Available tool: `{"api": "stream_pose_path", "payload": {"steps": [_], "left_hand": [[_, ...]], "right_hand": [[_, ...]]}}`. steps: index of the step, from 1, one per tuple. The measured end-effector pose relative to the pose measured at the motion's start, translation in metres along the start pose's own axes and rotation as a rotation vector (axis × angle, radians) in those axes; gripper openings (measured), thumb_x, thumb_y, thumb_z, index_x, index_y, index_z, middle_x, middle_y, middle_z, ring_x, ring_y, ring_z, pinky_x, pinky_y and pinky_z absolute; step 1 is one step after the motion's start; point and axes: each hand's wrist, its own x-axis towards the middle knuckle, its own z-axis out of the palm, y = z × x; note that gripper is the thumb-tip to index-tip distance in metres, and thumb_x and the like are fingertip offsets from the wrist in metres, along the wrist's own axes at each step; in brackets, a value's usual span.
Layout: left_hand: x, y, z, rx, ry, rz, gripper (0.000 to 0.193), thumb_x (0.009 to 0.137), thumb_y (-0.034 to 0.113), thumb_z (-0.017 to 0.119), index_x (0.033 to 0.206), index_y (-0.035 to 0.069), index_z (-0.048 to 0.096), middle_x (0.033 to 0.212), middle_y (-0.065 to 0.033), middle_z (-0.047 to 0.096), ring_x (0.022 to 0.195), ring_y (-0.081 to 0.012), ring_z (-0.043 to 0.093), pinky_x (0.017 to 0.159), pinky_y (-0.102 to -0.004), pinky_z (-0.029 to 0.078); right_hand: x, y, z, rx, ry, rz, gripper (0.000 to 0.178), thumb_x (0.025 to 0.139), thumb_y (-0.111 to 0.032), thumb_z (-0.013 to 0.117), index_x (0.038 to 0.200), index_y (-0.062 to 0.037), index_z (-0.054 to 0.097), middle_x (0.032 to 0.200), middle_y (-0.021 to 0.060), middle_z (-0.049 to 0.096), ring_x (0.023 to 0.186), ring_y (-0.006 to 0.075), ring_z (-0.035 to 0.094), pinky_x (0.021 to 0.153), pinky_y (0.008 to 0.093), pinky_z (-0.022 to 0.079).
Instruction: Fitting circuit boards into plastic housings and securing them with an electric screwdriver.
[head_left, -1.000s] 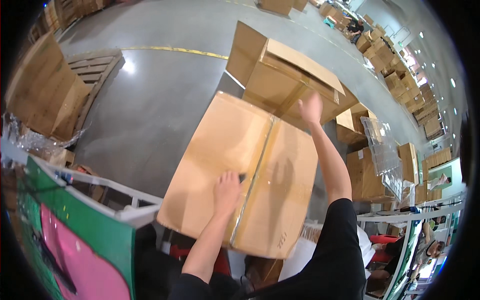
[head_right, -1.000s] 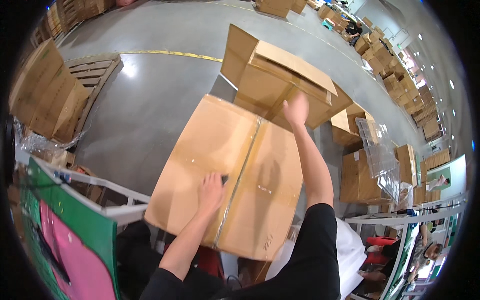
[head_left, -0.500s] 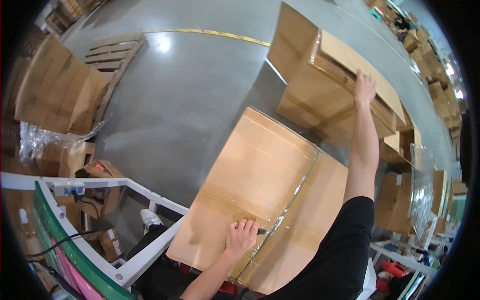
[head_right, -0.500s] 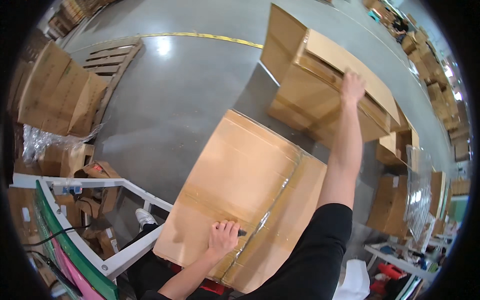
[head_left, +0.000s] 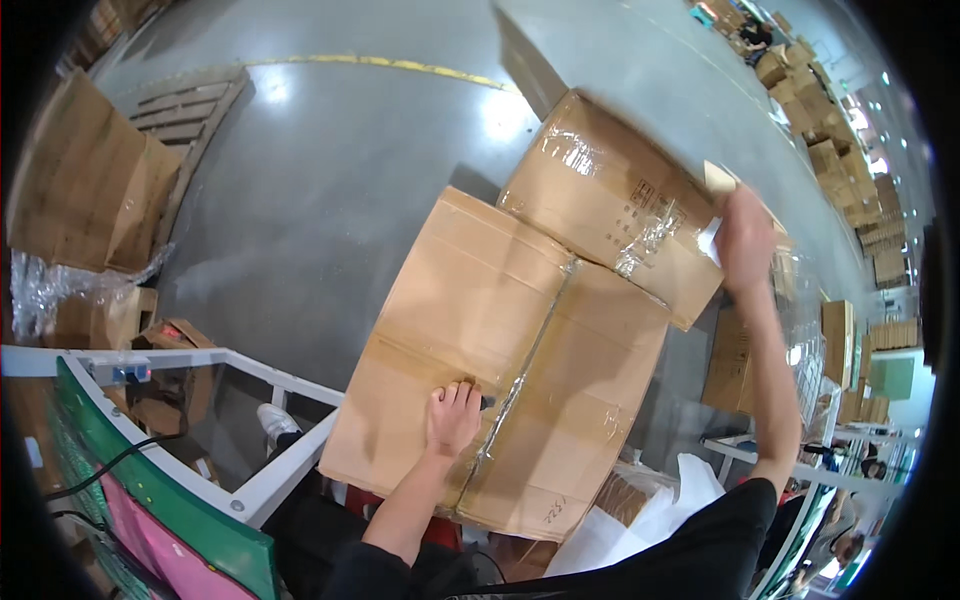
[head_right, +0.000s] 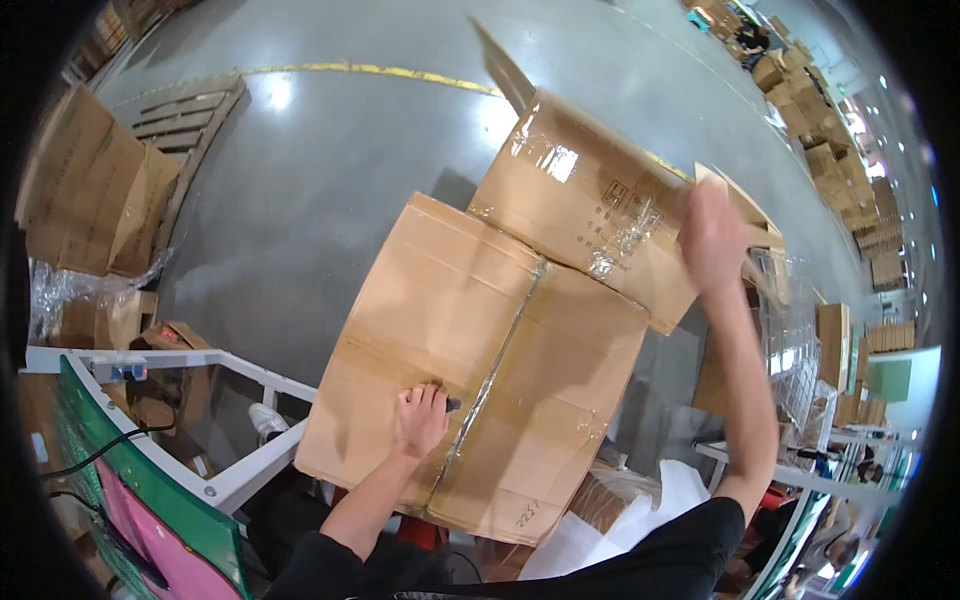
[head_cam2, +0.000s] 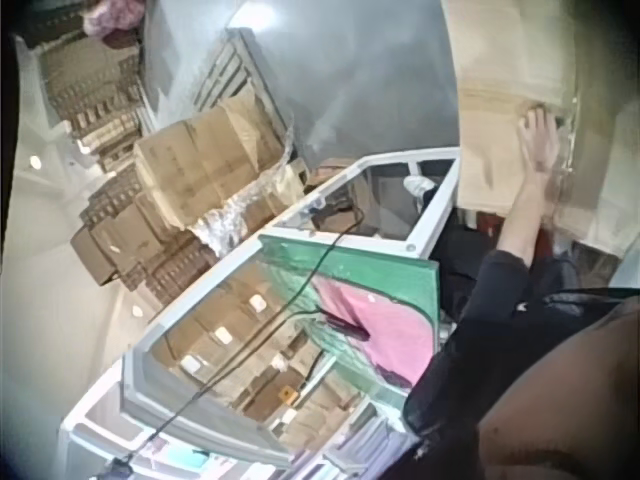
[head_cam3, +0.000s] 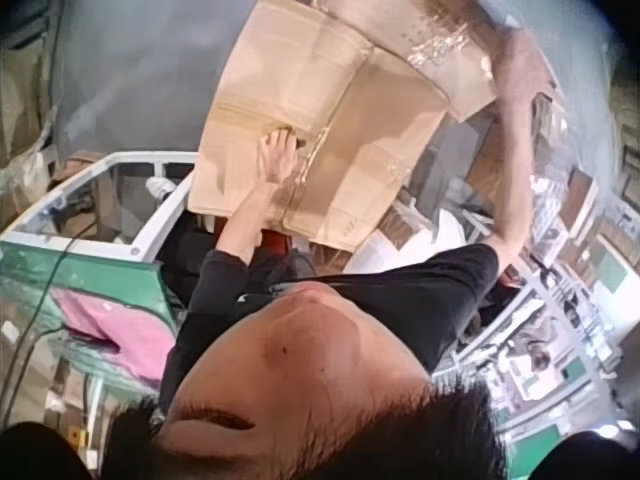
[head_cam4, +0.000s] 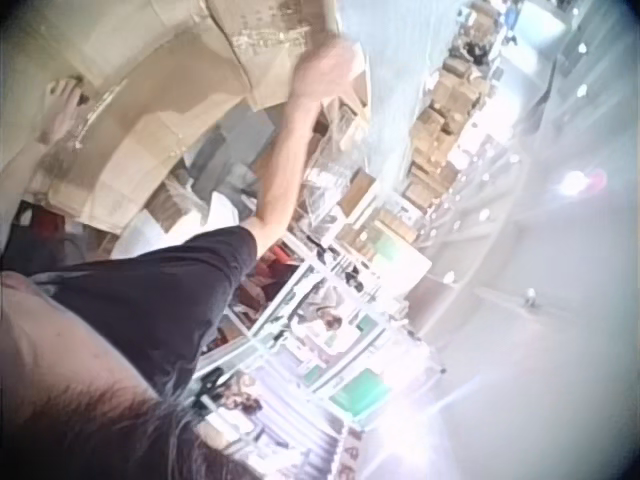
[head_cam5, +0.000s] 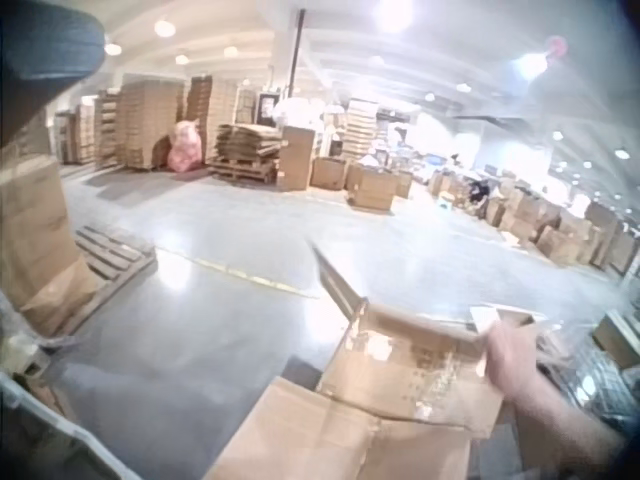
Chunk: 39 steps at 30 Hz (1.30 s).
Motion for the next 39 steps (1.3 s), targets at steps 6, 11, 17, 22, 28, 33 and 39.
{"api": "stream_pose_path", "payload": {"steps": [6, 11, 17, 22, 28, 33, 39], "left_hand": [[0.005, 0.005, 0.012, 0.007, 0.014, 0.027, 0.038, 0.075, 0.023, 0.065, 0.110, 0.009, 0.057, 0.097, -0.0050, 0.056, 0.094, -0.0218, 0.053, 0.081, -0.0387, 0.038], [0.001, 0.003, 0.008, 0.053, 0.145, 0.067, 0.033, 0.077, 0.026, 0.065, 0.105, 0.008, 0.062, 0.105, -0.0085, 0.062, 0.102, -0.0267, 0.055, 0.087, -0.0444, 0.039], [-0.001, -0.006, 0.018, -0.134, -0.174, -0.077, 0.037, 0.083, 0.030, 0.060, 0.115, 0.012, 0.064, 0.122, -0.0089, 0.062, 0.115, -0.0287, 0.051, 0.100, -0.0464, 0.036], [0.008, 0.002, 0.001, 0.004, -0.103, 0.005, 0.032, 0.081, 0.027, 0.060, 0.108, 0.010, 0.061, 0.109, -0.0070, 0.061, 0.105, -0.0257, 0.053, 0.091, -0.0435, 0.039], [0.006, 0.003, 0.007, 0.034, 0.039, -0.005, 0.035, 0.078, 0.025, 0.062, 0.108, 0.009, 0.055, 0.101, -0.0058, 0.056, 0.097, -0.0239, 0.053, 0.084, -0.0395, 0.039], [-0.001, 0.001, 0.004, -0.144, 0.042, 0.040, 0.040, 0.079, 0.025, 0.063, 0.114, 0.007, 0.054, 0.106, -0.0086, 0.058, 0.100, -0.0249, 0.053, 0.086, -0.0382, 0.038], [-0.004, -0.020, 0.012, -0.521, 0.101, -0.028, 0.046, 0.086, 0.025, 0.059, 0.126, 0.005, 0.050, 0.112, -0.0138, 0.058, 0.107, -0.0300, 0.052, 0.092, -0.0427, 0.037]], "right_hand": [[-0.045, -0.109, -0.138, 0.119, -0.031, -0.177, 0.020, 0.062, 0.006, 0.063, 0.080, 0.0003, 0.061, 0.071, 0.0086, 0.053, 0.056, 0.0182, 0.050, 0.047, 0.0300, 0.040], [-0.093, -0.190, -0.184, 0.111, -0.186, -0.359, 0.024, 0.063, -0.007, 0.061, 0.084, 0.0029, 0.064, 0.070, 0.0053, 0.052, 0.061, 0.0141, 0.052, 0.052, 0.0239, 0.042], [-0.106, -0.232, -0.177, 0.275, -0.259, -0.258, 0.028, 0.062, -0.012, 0.060, 0.087, 0.0000, 0.064, 0.078, 0.0043, 0.054, 0.072, 0.0153, 0.055, 0.057, 0.0258, 0.044], [-0.111, -0.264, -0.169, 0.650, -0.272, -0.165, 0.030, 0.071, -0.011, 0.064, 0.099, -0.0001, 0.062, 0.083, 0.0069, 0.054, 0.079, 0.0204, 0.055, 0.075, 0.0351, 0.046], [-0.196, -0.363, -0.104, 1.094, -0.485, 0.670, 0.046, 0.085, -0.018, 0.066, 0.122, 0.0019, 0.047, 0.097, 0.0153, 0.054, 0.088, 0.0274, 0.055, 0.081, 0.0373, 0.046], [-0.216, -0.392, -0.044, 1.313, -0.266, 1.178, 0.052, 0.089, -0.017, 0.063, 0.131, 0.0036, 0.041, 0.102, 0.0188, 0.053, 0.091, 0.0273, 0.056, 0.082, 0.0359, 0.047], [-0.193, -0.401, -0.013, 1.165, -0.173, 1.131, 0.037, 0.089, -0.014, 0.062, 0.123, -0.0010, 0.057, 0.093, 0.0095, 0.058, 0.080, 0.0160, 0.055, 0.074, 0.0286, 0.046]]}}
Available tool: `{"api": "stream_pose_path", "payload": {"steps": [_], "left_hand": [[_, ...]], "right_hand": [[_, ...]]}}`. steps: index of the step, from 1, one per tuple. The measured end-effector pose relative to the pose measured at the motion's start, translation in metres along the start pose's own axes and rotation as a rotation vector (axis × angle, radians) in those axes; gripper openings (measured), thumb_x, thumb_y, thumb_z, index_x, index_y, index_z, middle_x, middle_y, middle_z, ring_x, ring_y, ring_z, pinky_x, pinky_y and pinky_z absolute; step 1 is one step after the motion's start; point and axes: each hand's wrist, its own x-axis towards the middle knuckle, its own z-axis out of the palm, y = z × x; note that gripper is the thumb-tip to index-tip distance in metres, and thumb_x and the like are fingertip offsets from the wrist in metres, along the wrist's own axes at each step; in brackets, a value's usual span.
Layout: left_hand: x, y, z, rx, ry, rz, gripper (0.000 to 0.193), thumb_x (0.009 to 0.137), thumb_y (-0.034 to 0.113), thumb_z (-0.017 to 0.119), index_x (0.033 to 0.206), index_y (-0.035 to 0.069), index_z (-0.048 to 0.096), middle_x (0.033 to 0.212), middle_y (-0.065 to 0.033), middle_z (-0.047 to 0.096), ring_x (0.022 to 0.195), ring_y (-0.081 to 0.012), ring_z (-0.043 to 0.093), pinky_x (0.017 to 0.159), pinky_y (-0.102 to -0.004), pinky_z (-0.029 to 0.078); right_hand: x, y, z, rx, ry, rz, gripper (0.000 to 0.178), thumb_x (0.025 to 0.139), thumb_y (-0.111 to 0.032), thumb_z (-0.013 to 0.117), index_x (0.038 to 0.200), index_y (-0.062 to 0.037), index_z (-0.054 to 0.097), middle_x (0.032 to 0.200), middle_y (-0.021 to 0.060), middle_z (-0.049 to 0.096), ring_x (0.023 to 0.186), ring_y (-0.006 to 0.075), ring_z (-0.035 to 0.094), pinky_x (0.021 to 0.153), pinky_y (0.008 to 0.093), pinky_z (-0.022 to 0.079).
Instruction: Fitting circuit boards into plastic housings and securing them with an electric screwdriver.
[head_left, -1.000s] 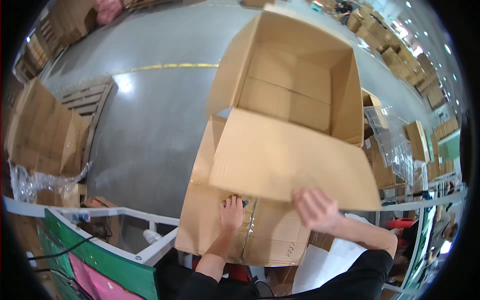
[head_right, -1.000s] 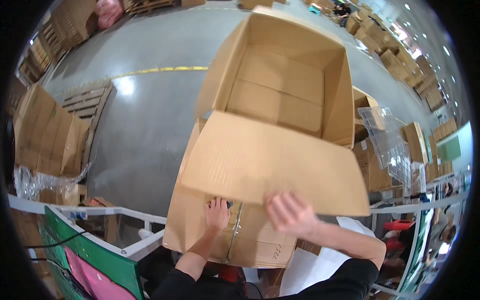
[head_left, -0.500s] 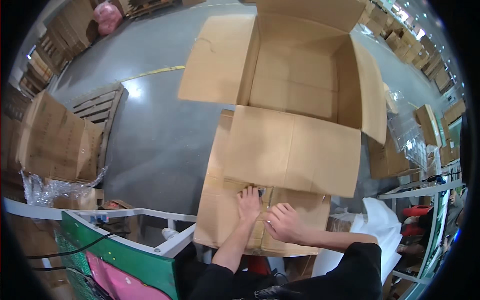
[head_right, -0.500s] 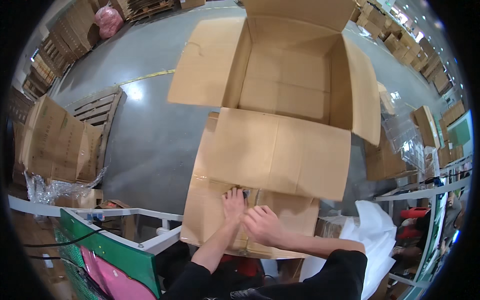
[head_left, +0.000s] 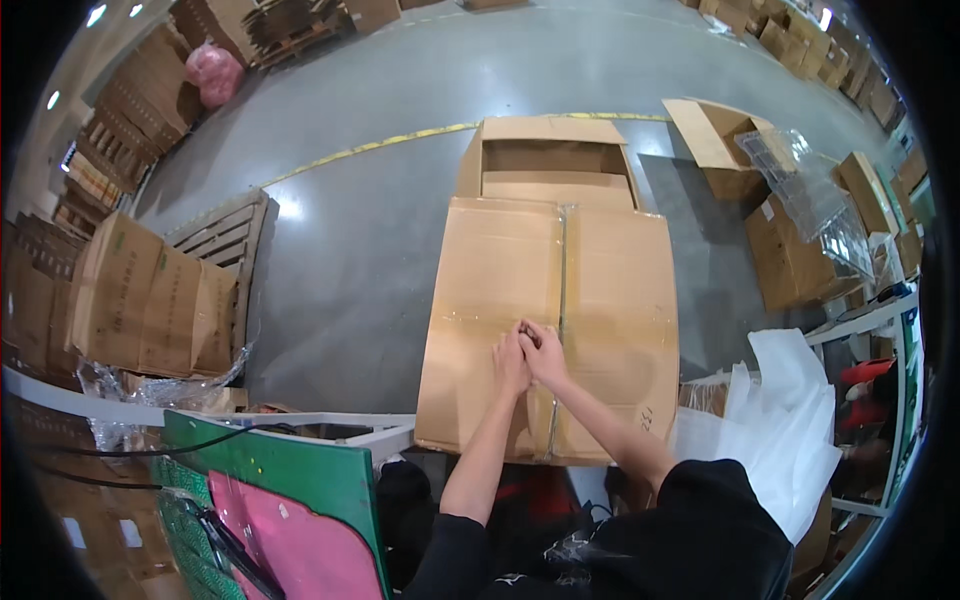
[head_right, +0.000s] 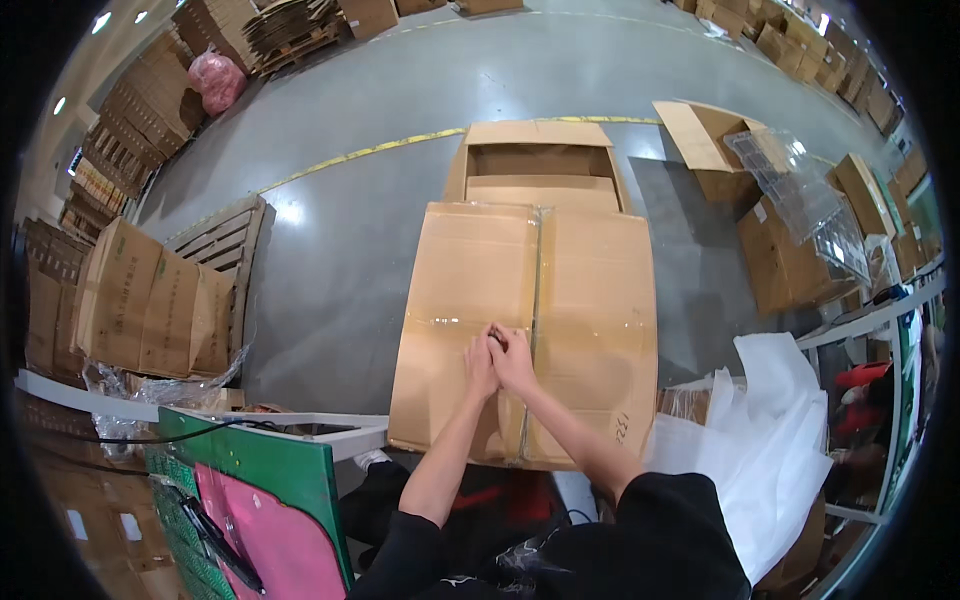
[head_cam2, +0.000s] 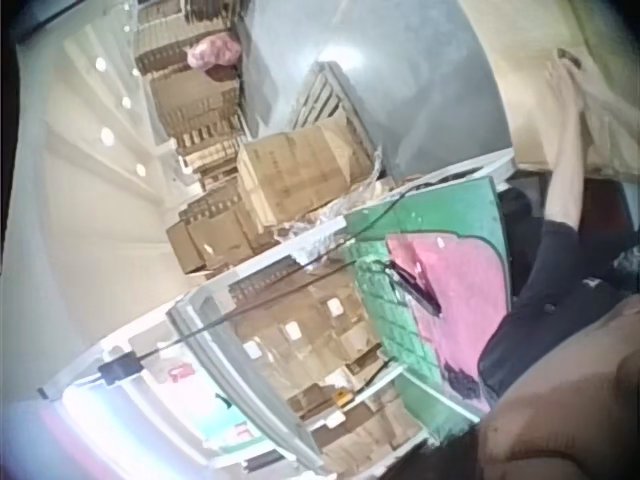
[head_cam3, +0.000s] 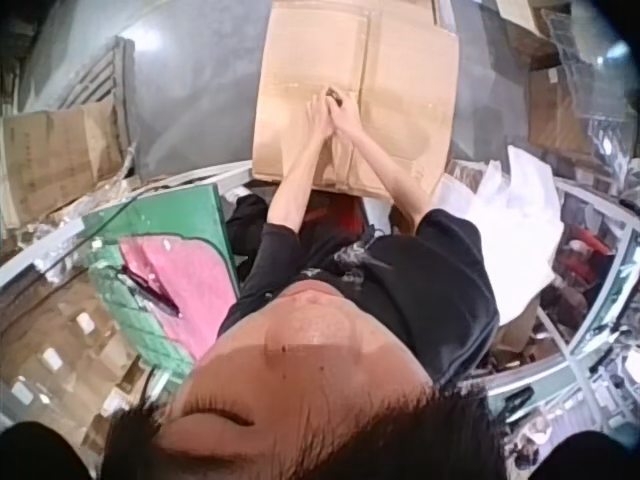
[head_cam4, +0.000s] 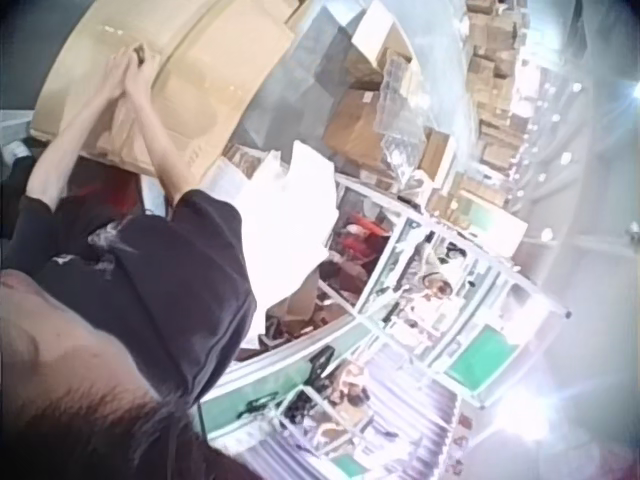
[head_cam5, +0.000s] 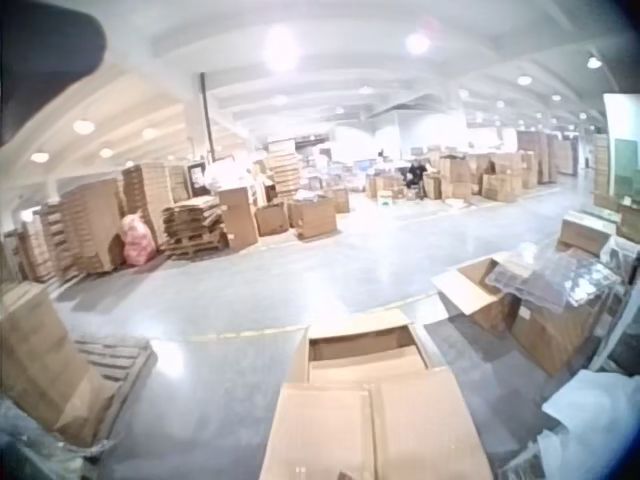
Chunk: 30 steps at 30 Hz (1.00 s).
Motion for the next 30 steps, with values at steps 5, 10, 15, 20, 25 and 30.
{"api": "stream_pose_path", "payload": {"steps": [5, 10, 15, 20, 25, 30], "left_hand": [[0.001, 0.020, -0.032, 0.023, -0.109, -0.153, 0.079, 0.084, 0.037, 0.064, 0.145, 0.005, 0.026, 0.139, -0.0200, 0.039, 0.129, -0.0374, 0.034, 0.107, -0.0531, 0.023], [-0.028, 0.043, -0.061, 0.536, -0.435, -0.271, 0.113, 0.072, 0.054, 0.072, 0.152, 0.010, 0.006, 0.158, -0.0205, 0.001, 0.144, -0.0425, -0.001, 0.110, -0.0642, 0.004], [-0.017, 0.047, -0.054, 0.485, -0.443, -0.313, 0.115, 0.070, 0.053, 0.073, 0.153, 0.011, 0.005, 0.158, -0.0190, -0.004, 0.144, -0.0433, -0.005, 0.109, -0.0672, 0.002], [-0.020, 0.032, -0.055, 0.463, -0.441, -0.362, 0.114, 0.071, 0.052, 0.074, 0.153, 0.011, 0.005, 0.158, -0.0190, -0.003, 0.144, -0.0434, -0.005, 0.109, -0.0673, 0.002], [-0.018, 0.030, -0.049, 0.418, -0.441, -0.357, 0.118, 0.069, 0.052, 0.076, 0.153, 0.012, 0.003, 0.158, -0.0189, -0.006, 0.144, -0.0440, -0.007, 0.108, -0.0682, 0.000], [-0.025, 0.028, -0.053, 0.419, -0.365, -0.332, 0.118, 0.068, 0.050, 0.078, 0.153, 0.013, 0.005, 0.159, -0.0165, -0.005, 0.145, -0.0423, -0.006, 0.110, -0.0666, 0.001]], "right_hand": [[0.040, 0.003, -0.019, 0.132, -0.080, 0.276, 0.024, 0.095, -0.019, 0.055, 0.102, 0.0007, 0.067, 0.081, 0.0082, 0.064, 0.076, 0.0118, 0.057, 0.067, 0.0284, 0.046], [0.168, 0.031, -0.068, 0.164, 0.182, 0.215, 0.027, 0.100, -0.022, 0.045, 0.106, 0.0026, 0.053, 0.094, 0.0196, 0.064, 0.089, 0.0214, 0.062, 0.075, 0.0362, 0.049], [0.267, 0.070, -0.088, -0.389, 0.104, 0.135, 0.030, 0.096, -0.015, 0.045, 0.118, 0.0030, 0.038, 0.108, 0.0328, 0.058, 0.103, 0.0434, 0.059, 0.084, 0.0511, 0.047], [0.287, 0.039, -0.068, -0.581, -0.050, 0.132, 0.034, 0.094, -0.018, 0.049, 0.119, -0.0002, 0.033, 0.098, 0.0326, 0.061, 0.094, 0.0502, 0.059, 0.081, 0.0584, 0.045], [0.279, 0.023, -0.068, -0.876, -0.084, 0.088, 0.037, 0.090, -0.008, 0.047, 0.122, 0.0038, 0.033, 0.088, 0.0292, 0.066, 0.084, 0.0459, 0.065, 0.076, 0.0526, 0.052], [0.228, 0.032, -0.054, -0.912, -0.187, 0.129, 0.052, 0.091, -0.016, 0.047, 0.131, 0.0078, 0.025, 0.093, 0.0327, 0.064, 0.087, 0.0455, 0.065, 0.079, 0.0521, 0.051]]}}
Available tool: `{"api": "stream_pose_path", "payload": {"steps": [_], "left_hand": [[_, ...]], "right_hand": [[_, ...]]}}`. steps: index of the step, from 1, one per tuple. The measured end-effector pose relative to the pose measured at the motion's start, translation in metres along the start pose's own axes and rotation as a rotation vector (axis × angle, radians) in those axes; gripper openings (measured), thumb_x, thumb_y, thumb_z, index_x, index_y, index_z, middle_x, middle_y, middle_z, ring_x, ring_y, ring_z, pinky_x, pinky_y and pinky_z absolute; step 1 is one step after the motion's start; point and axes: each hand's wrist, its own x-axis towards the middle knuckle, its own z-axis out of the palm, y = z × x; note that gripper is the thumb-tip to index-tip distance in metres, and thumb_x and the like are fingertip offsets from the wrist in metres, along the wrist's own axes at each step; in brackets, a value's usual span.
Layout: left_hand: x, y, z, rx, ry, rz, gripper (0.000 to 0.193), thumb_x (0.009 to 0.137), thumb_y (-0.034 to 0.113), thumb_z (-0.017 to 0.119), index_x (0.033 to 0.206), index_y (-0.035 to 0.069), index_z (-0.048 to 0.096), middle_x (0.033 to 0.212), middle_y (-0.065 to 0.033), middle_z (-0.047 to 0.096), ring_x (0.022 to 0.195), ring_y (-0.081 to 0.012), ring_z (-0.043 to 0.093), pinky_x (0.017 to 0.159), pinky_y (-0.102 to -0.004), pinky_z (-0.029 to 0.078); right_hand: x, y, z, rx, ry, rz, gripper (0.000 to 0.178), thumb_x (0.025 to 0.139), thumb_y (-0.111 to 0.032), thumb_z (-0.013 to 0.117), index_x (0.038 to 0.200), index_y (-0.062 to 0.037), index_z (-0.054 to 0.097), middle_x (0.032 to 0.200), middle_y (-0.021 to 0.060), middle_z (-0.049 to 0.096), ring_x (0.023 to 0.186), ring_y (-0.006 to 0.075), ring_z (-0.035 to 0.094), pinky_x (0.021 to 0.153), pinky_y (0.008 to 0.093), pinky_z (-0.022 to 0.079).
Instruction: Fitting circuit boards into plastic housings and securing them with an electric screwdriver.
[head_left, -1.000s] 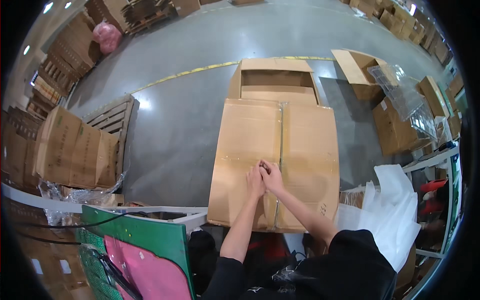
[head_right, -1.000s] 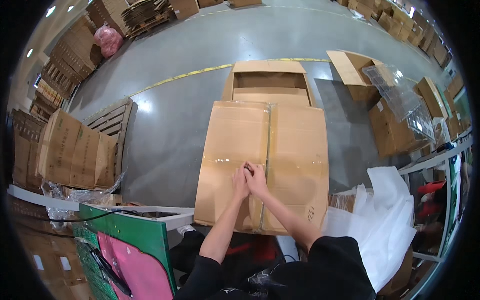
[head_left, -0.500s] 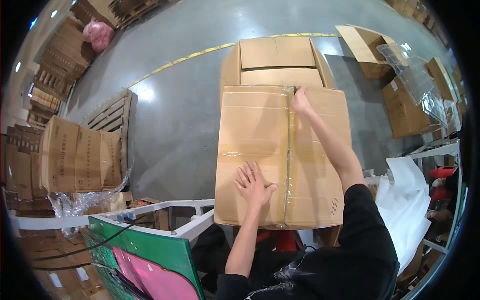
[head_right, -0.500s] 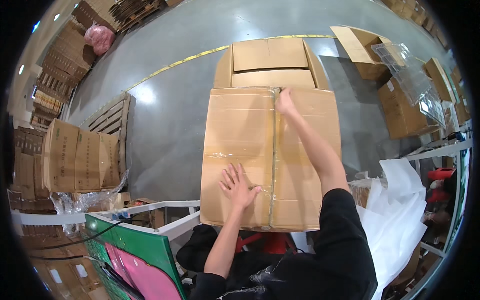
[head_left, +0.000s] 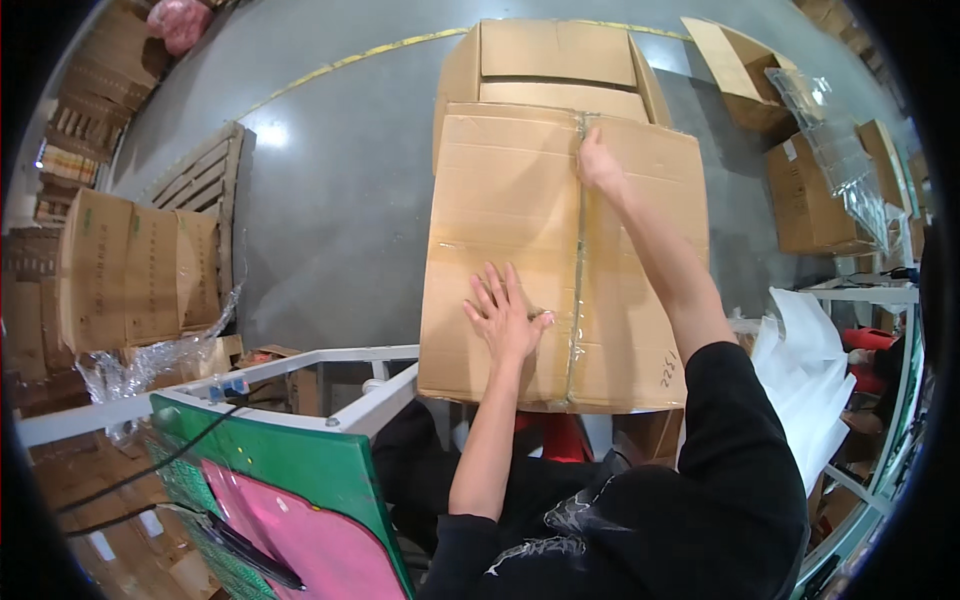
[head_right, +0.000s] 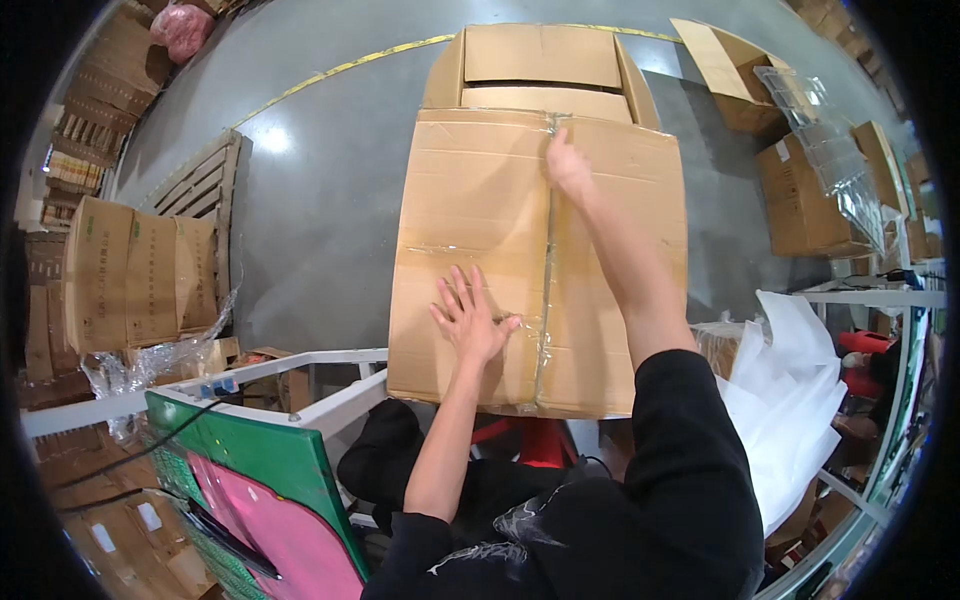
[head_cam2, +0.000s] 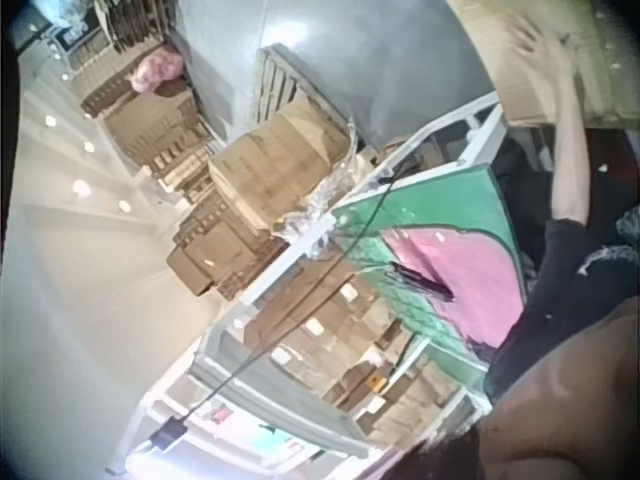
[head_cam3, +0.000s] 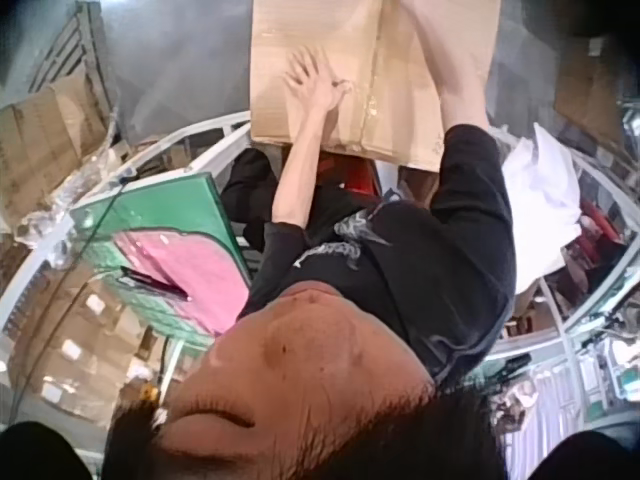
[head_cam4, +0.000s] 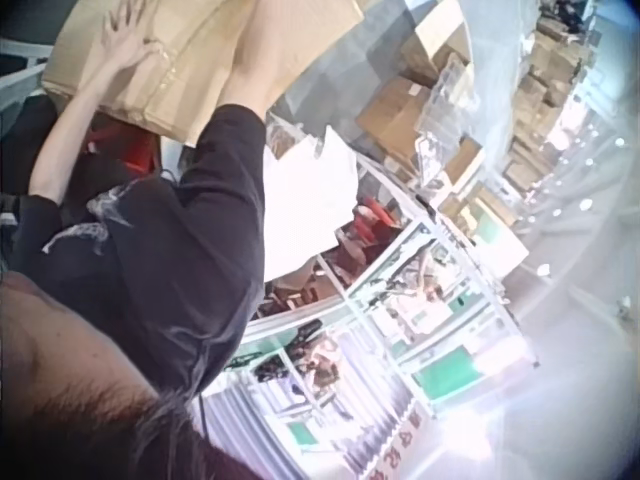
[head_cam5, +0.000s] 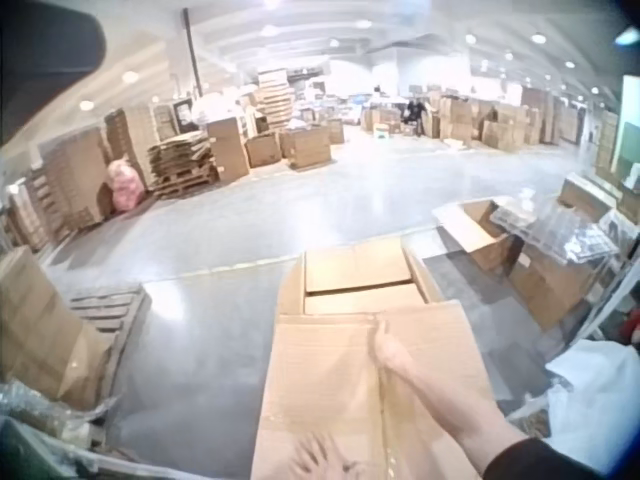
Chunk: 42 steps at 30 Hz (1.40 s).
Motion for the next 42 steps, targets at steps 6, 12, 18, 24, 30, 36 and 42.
{"api": "stream_pose_path", "payload": {"steps": [6, 12, 18, 24, 30, 36, 42], "left_hand": [[-0.008, 0.009, -0.007, 0.010, 0.022, 0.028, 0.110, 0.070, 0.047, 0.077, 0.152, 0.011, 0.014, 0.159, -0.0173, 0.003, 0.145, -0.0406, -0.001, 0.111, -0.0651, 0.004], [-0.024, -0.019, 0.001, -0.296, 0.244, 0.138, 0.084, 0.078, 0.034, 0.073, 0.145, 0.007, 0.029, 0.147, -0.0197, 0.034, 0.142, -0.0298, 0.024, 0.114, -0.0530, 0.016], [-0.119, -0.034, 0.036, -1.296, 0.270, -0.172, 0.026, 0.093, 0.004, 0.053, 0.119, 0.002, 0.052, 0.107, -0.0067, 0.059, 0.093, -0.0117, 0.057, 0.081, -0.0235, 0.047], [-0.182, -0.039, 0.082, -1.324, 0.383, -0.398, 0.028, 0.094, 0.008, 0.055, 0.121, 0.004, 0.050, 0.109, -0.0054, 0.057, 0.093, -0.0109, 0.056, 0.074, -0.0241, 0.048], [-0.198, -0.044, 0.046, -1.904, 0.174, -0.156, 0.058, 0.093, 0.004, 0.053, 0.144, -0.002, 0.025, 0.146, -0.0185, 0.035, 0.133, -0.0253, 0.038, 0.102, -0.0354, 0.038], [-0.200, -0.069, 0.046, -2.315, 0.019, 0.026, 0.069, 0.090, 0.005, 0.054, 0.148, 0.000, 0.019, 0.152, -0.0133, 0.027, 0.138, -0.0245, 0.031, 0.109, -0.0394, 0.030], [-0.198, -0.062, 0.045, -2.333, -0.053, 0.108, 0.069, 0.090, 0.009, 0.055, 0.149, 0.002, 0.020, 0.151, -0.0098, 0.030, 0.137, -0.0224, 0.032, 0.109, -0.0373, 0.029]], "right_hand": [[-0.065, 0.025, 0.037, -0.023, -0.269, 0.005, 0.072, 0.091, -0.025, 0.051, 0.134, 0.0189, 0.013, 0.100, 0.0340, 0.063, 0.096, 0.0437, 0.063, 0.084, 0.0483, 0.050], [-0.173, 0.008, 0.033, -0.044, -0.494, -0.138, 0.066, 0.092, -0.028, 0.052, 0.124, 0.0213, 0.022, 0.102, 0.0345, 0.062, 0.099, 0.0432, 0.063, 0.085, 0.0470, 0.050], [-0.278, 0.005, 0.013, 0.072, -0.580, -0.108, 0.063, 0.089, -0.028, 0.054, 0.117, 0.0228, 0.028, 0.097, 0.0375, 0.061, 0.097, 0.0452, 0.063, 0.084, 0.0470, 0.050], [-0.358, 0.000, 0.021, 0.065, -0.601, -0.154, 0.062, 0.088, -0.029, 0.058, 0.118, 0.0179, 0.031, 0.099, 0.0380, 0.060, 0.096, 0.0471, 0.061, 0.083, 0.0462, 0.050], [-0.422, 0.025, 0.013, 0.271, -0.535, -0.310, 0.054, 0.088, -0.030, 0.060, 0.117, 0.0113, 0.043, 0.096, 0.0319, 0.064, 0.097, 0.0464, 0.061, 0.084, 0.0484, 0.049], [-0.463, 0.025, 0.042, 0.442, -0.504, -0.056, 0.039, 0.096, -0.034, 0.052, 0.110, 0.0021, 0.051, 0.095, 0.0294, 0.062, 0.095, 0.0456, 0.060, 0.082, 0.0474, 0.047], [-0.463, 0.025, 0.084, 0.722, -0.313, 0.007, 0.041, 0.094, -0.030, 0.057, 0.113, 0.0052, 0.050, 0.098, 0.0243, 0.063, 0.095, 0.0363, 0.063, 0.086, 0.0413, 0.047]]}}
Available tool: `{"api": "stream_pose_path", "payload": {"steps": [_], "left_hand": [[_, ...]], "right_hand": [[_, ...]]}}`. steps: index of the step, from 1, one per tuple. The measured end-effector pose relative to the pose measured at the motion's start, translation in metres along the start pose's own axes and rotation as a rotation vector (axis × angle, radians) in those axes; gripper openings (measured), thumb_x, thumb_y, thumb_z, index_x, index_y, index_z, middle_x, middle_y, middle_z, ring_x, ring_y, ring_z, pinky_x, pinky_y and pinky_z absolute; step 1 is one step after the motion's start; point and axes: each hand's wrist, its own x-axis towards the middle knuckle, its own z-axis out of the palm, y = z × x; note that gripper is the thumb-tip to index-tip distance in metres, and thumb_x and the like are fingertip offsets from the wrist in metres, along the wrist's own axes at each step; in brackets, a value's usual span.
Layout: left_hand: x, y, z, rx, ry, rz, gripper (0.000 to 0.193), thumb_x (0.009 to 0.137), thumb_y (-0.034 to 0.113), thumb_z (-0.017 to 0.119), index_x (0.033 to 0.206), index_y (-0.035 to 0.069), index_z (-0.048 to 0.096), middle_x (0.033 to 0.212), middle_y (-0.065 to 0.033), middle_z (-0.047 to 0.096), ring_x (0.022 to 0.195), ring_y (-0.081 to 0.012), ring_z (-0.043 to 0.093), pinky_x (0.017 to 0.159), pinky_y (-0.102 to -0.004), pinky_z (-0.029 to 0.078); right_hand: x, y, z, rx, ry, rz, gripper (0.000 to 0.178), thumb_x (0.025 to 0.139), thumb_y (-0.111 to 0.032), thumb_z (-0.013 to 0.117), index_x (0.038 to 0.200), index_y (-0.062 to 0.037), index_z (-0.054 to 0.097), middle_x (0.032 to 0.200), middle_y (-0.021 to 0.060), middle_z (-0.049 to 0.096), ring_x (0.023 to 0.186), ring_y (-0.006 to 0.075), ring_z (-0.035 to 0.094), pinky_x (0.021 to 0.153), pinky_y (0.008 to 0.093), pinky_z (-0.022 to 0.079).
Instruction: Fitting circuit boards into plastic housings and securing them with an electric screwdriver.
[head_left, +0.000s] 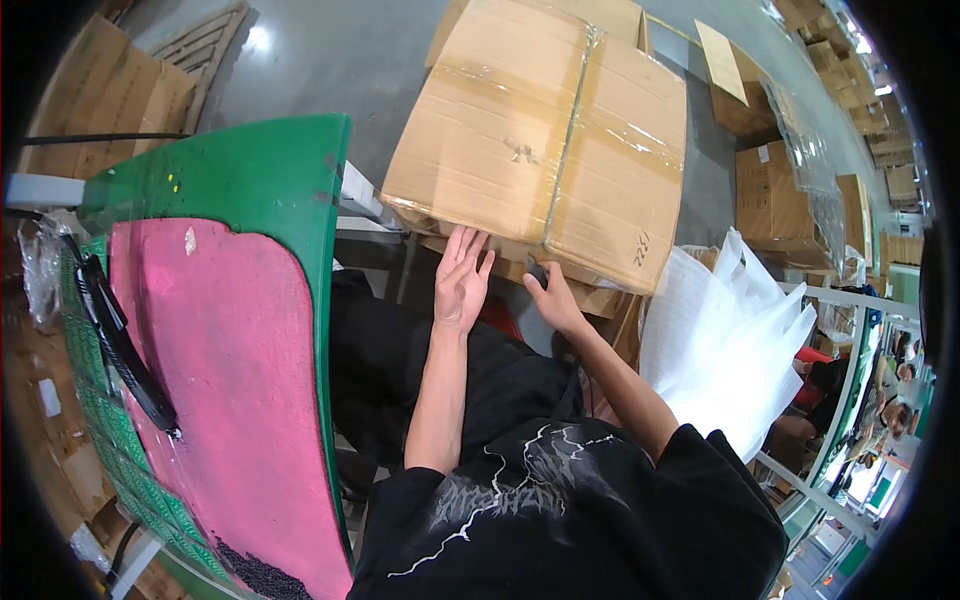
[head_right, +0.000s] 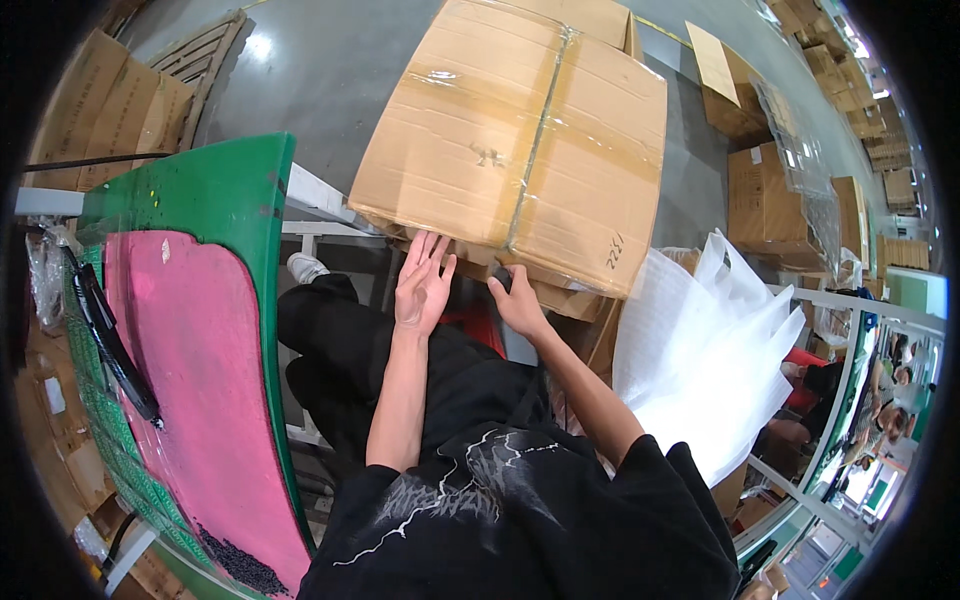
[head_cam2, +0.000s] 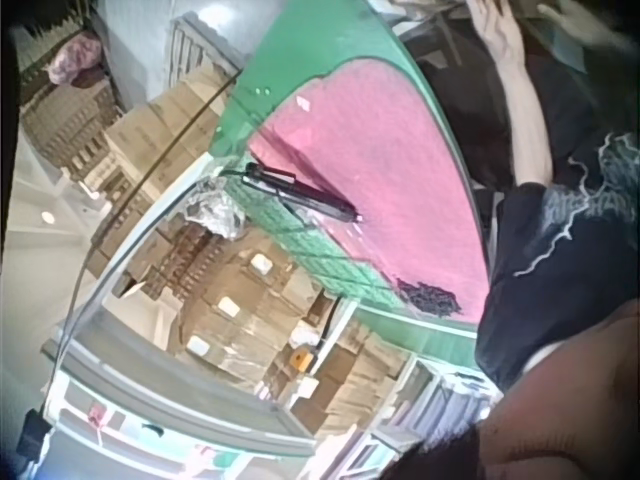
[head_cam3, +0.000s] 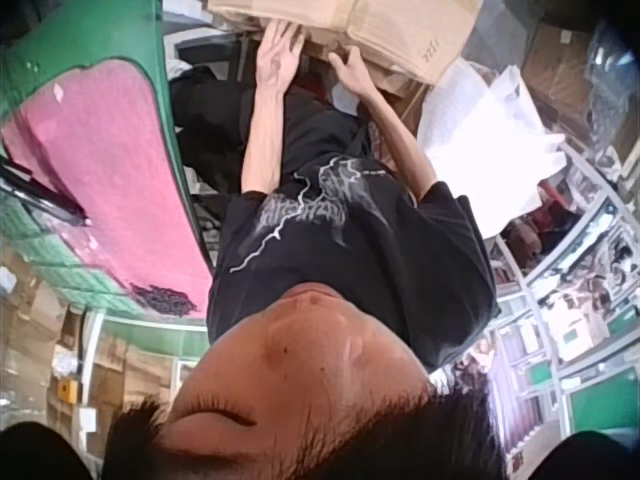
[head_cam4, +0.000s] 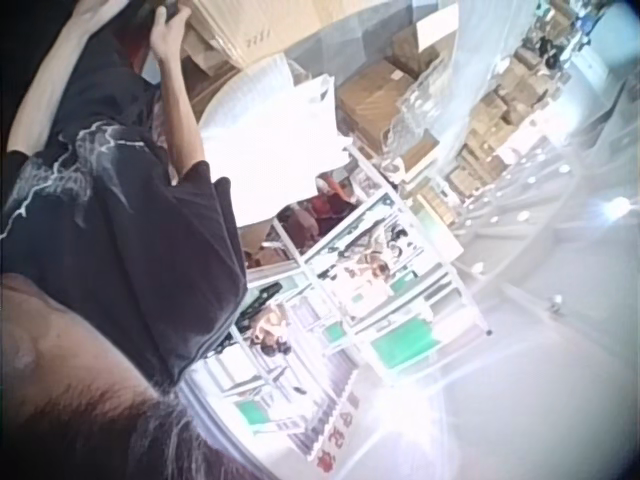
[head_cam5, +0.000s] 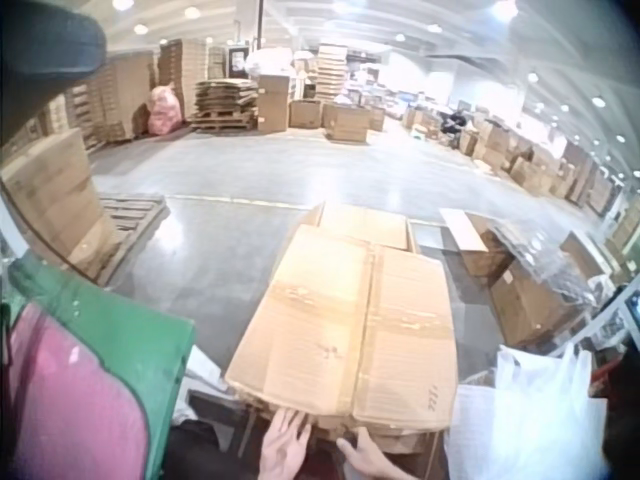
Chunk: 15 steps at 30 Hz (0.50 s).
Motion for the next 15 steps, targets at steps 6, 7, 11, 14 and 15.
{"api": "stream_pose_path", "payload": {"steps": [6, 7, 11, 14, 15], "left_hand": [[-0.001, 0.003, 0.002, 0.011, -0.013, -0.008, 0.069, 0.091, 0.009, 0.054, 0.150, 0.003, 0.020, 0.151, -0.0092, 0.030, 0.137, -0.0217, 0.031, 0.109, -0.0371, 0.029], [0.000, 0.002, 0.002, 0.002, -0.023, -0.013, 0.069, 0.091, 0.009, 0.054, 0.150, 0.003, 0.019, 0.151, -0.0093, 0.030, 0.138, -0.0217, 0.031, 0.109, -0.0372, 0.029], [0.001, 0.001, 0.005, -0.004, -0.019, -0.030, 0.070, 0.090, 0.009, 0.055, 0.150, 0.003, 0.019, 0.152, -0.0092, 0.029, 0.138, -0.0220, 0.031, 0.108, -0.0375, 0.030], [0.003, 0.001, 0.005, -0.021, -0.036, -0.027, 0.070, 0.091, 0.010, 0.055, 0.150, 0.004, 0.019, 0.153, -0.0087, 0.028, 0.138, -0.0224, 0.030, 0.109, -0.0376, 0.029], [0.002, 0.001, 0.005, -0.021, -0.033, -0.031, 0.070, 0.091, 0.010, 0.055, 0.150, 0.004, 0.019, 0.153, -0.0087, 0.028, 0.138, -0.0224, 0.030, 0.109, -0.0376, 0.029]], "right_hand": [[0.014, -0.035, 0.003, 0.316, -0.099, 0.189, 0.029, 0.092, -0.023, 0.064, 0.102, 0.0011, 0.051, 0.068, -0.0012, 0.051, 0.055, 0.0049, 0.045, 0.048, 0.0214, 0.035], [0.009, -0.038, 0.009, 0.399, 0.005, 0.178, 0.027, 0.093, -0.023, 0.063, 0.099, 0.0003, 0.052, 0.066, -0.0018, 0.049, 0.053, 0.0044, 0.043, 0.047, 0.0210, 0.033], [0.008, -0.044, 0.008, 0.697, 0.040, 0.195, 0.022, 0.092, -0.021, 0.065, 0.086, -0.0025, 0.055, 0.062, -0.0026, 0.048, 0.049, 0.0055, 0.043, 0.043, 0.0215, 0.033], [0.016, -0.049, 0.011, 0.697, 0.045, 0.270, 0.025, 0.095, -0.026, 0.060, 0.084, -0.0051, 0.051, 0.061, -0.0043, 0.043, 0.047, 0.0045, 0.035, 0.042, 0.0215, 0.027], [0.017, -0.050, 0.009, 0.697, 0.047, 0.275, 0.025, 0.095, -0.026, 0.060, 0.084, -0.0051, 0.051, 0.061, -0.0043, 0.043, 0.047, 0.0045, 0.035, 0.042, 0.0215, 0.027]]}}
